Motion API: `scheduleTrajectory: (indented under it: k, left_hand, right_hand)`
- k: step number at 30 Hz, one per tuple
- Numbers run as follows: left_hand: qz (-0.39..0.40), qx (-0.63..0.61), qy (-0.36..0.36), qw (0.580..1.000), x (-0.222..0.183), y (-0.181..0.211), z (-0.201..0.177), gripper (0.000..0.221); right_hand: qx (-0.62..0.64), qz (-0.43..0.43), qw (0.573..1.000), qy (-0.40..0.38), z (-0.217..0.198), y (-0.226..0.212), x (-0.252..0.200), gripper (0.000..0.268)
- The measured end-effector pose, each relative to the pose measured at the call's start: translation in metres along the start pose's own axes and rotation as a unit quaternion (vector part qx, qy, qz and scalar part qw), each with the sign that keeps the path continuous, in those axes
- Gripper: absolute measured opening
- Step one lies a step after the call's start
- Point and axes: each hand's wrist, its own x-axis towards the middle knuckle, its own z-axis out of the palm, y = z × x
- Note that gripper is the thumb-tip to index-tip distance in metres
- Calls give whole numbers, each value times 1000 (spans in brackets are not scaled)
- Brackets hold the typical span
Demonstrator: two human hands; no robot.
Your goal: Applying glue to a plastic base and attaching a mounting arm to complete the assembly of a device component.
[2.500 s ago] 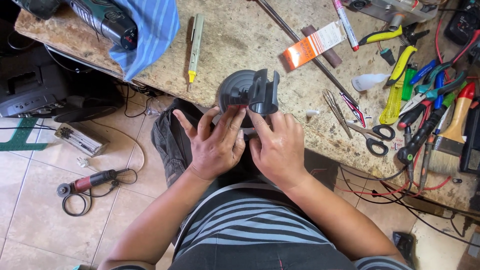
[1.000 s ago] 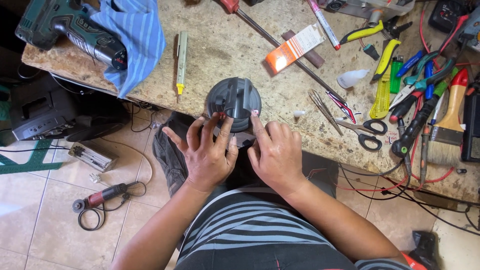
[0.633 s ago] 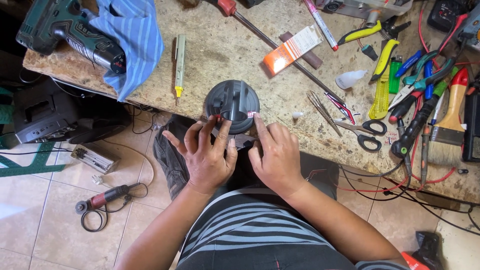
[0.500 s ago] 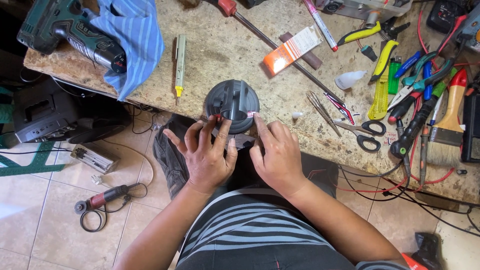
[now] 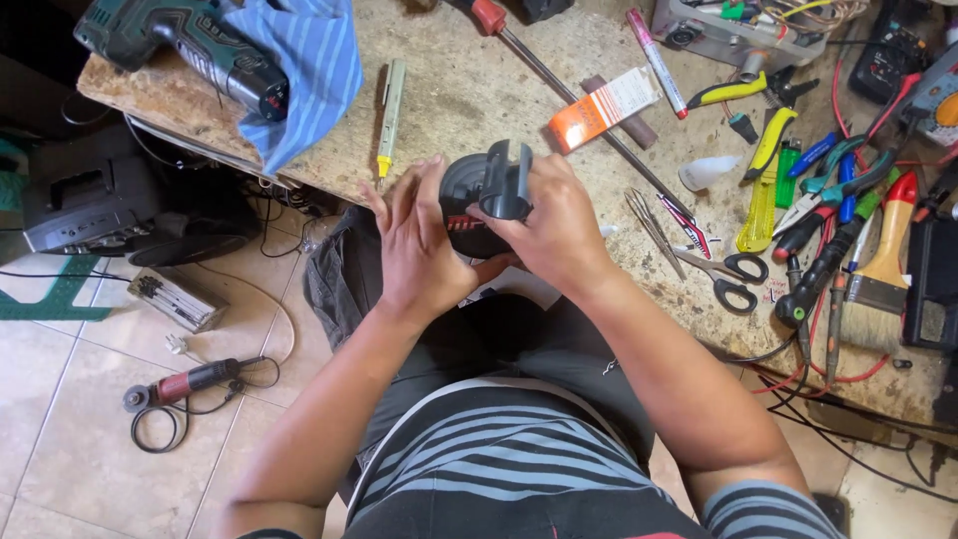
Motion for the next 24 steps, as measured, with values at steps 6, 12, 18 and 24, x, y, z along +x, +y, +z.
scheduleTrajectory:
  k: [6,12,18,24]
  left_hand:
    - [-16,-4,30,999,-5,-5,8,132]
    - [-16,-6,26,1000,-10,-12,14,131]
    - [-25,-7,23,999,-12,-12,17,126]
    - [-41,-5,-7,999,-4,3,0,126]
  right_hand:
    - [-16,-1,999,27,5,1,-4,25]
    - [-20,-36,995,90,10,-12,-6,23]
    - [-22,-46,993,103,13,-7,-9,18]
    - [-61,-26,995,79,-6,-24,-26,39]
